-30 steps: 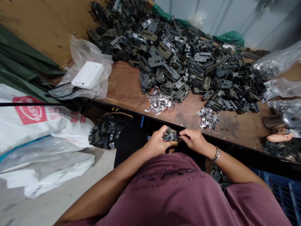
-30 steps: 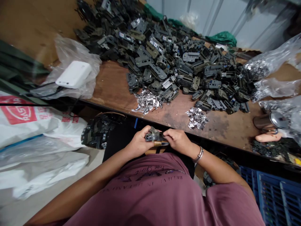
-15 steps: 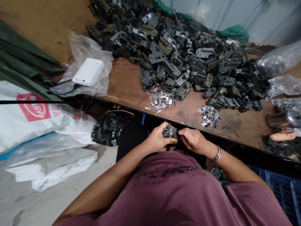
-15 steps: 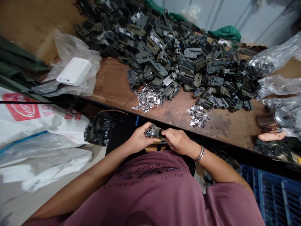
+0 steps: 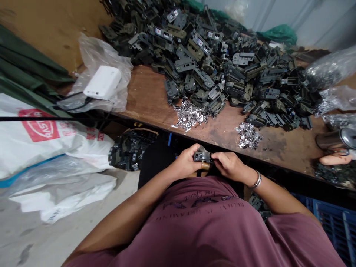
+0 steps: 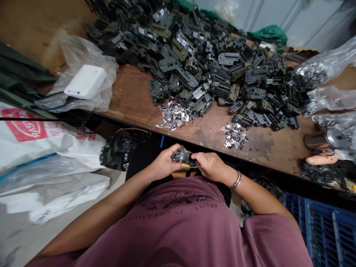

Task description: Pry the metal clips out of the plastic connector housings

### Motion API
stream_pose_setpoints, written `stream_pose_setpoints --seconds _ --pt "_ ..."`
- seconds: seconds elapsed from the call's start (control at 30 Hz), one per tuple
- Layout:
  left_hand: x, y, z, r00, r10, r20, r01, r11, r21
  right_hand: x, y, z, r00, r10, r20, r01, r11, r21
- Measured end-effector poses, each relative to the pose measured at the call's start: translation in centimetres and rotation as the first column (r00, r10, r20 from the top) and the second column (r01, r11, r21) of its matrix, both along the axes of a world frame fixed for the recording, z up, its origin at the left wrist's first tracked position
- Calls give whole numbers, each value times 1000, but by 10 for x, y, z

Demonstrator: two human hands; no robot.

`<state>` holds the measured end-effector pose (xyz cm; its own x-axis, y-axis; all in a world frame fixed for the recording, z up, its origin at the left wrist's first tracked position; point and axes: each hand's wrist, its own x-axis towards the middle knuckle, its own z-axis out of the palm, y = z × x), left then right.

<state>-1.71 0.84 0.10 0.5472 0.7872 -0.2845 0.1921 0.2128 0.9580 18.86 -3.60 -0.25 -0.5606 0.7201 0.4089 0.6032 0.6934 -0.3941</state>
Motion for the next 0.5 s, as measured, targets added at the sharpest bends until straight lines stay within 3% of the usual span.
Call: stream_pose_setpoints --seconds 0.17,0.37,0.5 --pt "-2 -1 1 1000 12 -23 -11 999 39 -2 -5 -4 997 -33 -76 40 995 93" --pt "-2 -1 7 998 -19 -54 23 996 83 -2 -3 3 998 -28 -56 31 997 69" --pt "-2 -2 8 999 -17 -33 21 995 94 -1 -4 -2 999 -9 -35 13 994 113"
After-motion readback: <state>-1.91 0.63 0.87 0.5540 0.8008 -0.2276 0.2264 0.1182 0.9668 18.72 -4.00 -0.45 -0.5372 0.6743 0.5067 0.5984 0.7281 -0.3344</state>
